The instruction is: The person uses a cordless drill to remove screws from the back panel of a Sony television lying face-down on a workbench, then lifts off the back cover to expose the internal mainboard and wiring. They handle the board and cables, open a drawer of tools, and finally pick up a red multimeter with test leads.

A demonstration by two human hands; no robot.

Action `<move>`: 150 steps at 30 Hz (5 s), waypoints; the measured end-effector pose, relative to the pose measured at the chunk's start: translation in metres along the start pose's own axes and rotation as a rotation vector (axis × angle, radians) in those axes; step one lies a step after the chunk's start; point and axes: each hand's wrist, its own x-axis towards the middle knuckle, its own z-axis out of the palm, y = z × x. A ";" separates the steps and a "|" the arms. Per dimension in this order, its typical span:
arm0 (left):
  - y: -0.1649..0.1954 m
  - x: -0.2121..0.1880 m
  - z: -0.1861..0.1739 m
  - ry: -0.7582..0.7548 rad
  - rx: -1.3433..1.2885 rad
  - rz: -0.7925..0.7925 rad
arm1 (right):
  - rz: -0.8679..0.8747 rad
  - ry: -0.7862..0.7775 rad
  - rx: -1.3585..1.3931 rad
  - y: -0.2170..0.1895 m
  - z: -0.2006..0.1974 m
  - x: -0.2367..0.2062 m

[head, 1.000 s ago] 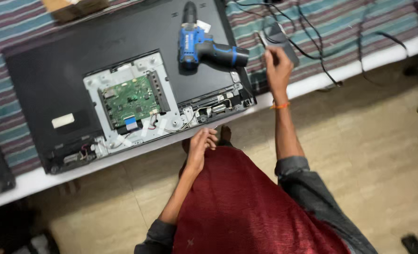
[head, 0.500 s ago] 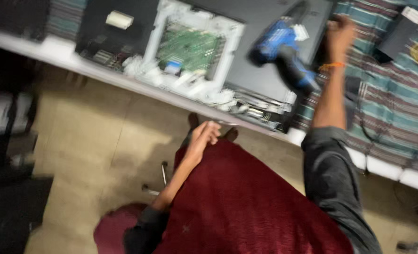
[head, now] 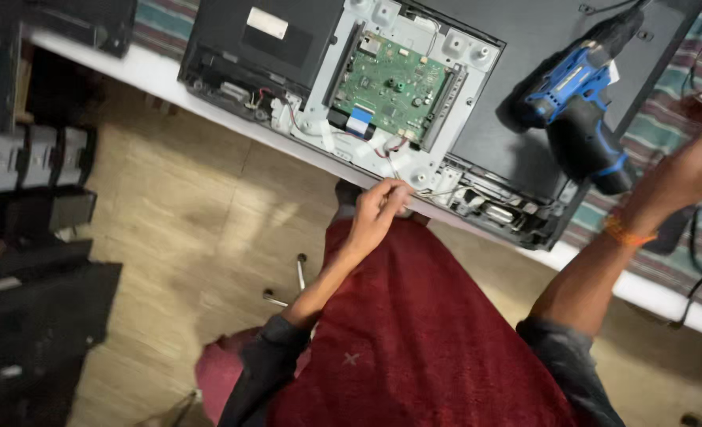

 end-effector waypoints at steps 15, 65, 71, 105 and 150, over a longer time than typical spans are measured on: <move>0.087 0.148 -0.215 0.045 0.789 0.462 | 0.641 0.048 0.125 -0.098 0.183 -0.168; 0.052 0.150 -0.241 0.117 1.323 0.384 | 0.584 -0.159 0.018 -0.105 0.182 -0.172; 0.046 0.154 -0.244 0.132 1.341 0.386 | 0.603 -0.170 -0.017 -0.106 0.182 -0.170; 0.040 0.155 -0.251 0.096 1.375 0.325 | 0.656 -0.156 0.019 -0.105 0.185 -0.170; 0.041 0.152 -0.251 0.057 1.381 0.330 | 0.588 -0.192 -0.087 -0.111 0.185 -0.164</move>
